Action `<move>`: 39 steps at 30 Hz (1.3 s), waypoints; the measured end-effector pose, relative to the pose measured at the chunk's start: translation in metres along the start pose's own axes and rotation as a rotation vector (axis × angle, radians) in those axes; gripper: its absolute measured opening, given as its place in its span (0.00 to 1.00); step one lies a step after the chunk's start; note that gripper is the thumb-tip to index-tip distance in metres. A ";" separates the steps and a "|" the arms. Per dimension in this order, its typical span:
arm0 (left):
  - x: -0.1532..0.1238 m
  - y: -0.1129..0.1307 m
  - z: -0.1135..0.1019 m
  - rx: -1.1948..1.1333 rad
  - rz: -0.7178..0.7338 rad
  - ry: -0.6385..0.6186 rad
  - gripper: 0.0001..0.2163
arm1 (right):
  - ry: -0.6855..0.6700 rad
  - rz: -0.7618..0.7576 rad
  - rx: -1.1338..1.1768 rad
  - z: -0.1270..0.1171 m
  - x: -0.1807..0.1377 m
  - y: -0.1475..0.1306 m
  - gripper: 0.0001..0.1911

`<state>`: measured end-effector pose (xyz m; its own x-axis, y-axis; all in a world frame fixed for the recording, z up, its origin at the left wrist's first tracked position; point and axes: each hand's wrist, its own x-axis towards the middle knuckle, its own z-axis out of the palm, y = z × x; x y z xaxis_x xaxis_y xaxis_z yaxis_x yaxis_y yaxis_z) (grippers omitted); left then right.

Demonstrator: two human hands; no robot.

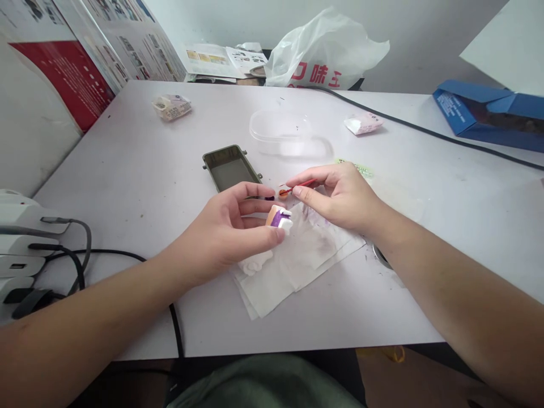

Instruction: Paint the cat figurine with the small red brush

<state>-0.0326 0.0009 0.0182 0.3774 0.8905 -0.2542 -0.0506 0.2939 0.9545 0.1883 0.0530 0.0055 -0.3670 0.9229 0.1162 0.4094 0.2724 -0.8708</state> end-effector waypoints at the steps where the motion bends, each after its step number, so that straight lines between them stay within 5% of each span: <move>1: -0.001 0.000 0.001 0.021 0.023 0.002 0.21 | -0.002 -0.001 0.004 0.000 0.000 0.000 0.09; 8: -0.007 -0.004 0.013 0.288 0.220 0.052 0.20 | 0.084 -0.047 -0.026 0.001 -0.001 -0.002 0.08; 32: -0.007 -0.008 0.013 0.329 0.155 0.021 0.21 | 0.144 -0.081 -0.005 -0.003 -0.005 0.000 0.05; 39: -0.007 -0.009 0.012 0.340 0.155 -0.006 0.21 | 0.254 -0.009 0.232 -0.005 -0.013 -0.013 0.06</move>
<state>-0.0240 -0.0125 0.0135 0.3945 0.9131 -0.1031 0.2026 0.0230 0.9790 0.1915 0.0391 0.0173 -0.1384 0.9670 0.2141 0.1951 0.2385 -0.9513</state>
